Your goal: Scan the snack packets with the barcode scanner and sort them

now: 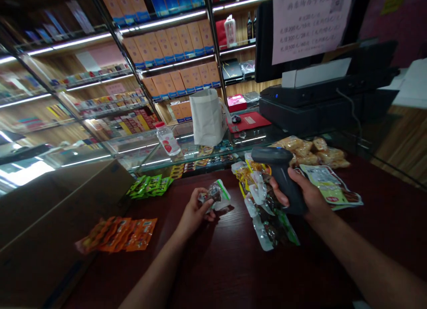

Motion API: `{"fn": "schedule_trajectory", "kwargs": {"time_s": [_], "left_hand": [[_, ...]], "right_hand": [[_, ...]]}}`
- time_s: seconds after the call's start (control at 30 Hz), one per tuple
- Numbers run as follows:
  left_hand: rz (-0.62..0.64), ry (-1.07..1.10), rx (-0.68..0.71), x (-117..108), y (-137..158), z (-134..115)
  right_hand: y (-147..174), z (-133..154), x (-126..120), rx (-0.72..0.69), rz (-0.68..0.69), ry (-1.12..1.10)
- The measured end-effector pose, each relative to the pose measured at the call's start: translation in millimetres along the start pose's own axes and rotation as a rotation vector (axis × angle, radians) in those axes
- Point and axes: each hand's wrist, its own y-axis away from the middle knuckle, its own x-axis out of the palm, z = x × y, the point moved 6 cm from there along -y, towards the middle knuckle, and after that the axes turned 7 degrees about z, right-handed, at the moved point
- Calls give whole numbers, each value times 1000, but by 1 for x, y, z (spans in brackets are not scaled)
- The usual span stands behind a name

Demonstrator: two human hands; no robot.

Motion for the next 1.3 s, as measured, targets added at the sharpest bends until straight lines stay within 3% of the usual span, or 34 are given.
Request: {"fn": "schedule_trajectory", "kwargs": {"time_s": [0.2,0.6,1.13,1.3], "left_hand": [[-69,69,78,-5,2,-2],[-306,233,91,-18,5,0],[-288,191,151,-16,4,-7],[-292,83,152,-17,5,-8]], "right_hand": [[8,-7,13,39,44,217],[17,-29,31,180,135,287],[16,-37,29,208,211,362],[17,-38,29,217,234,363]]}}
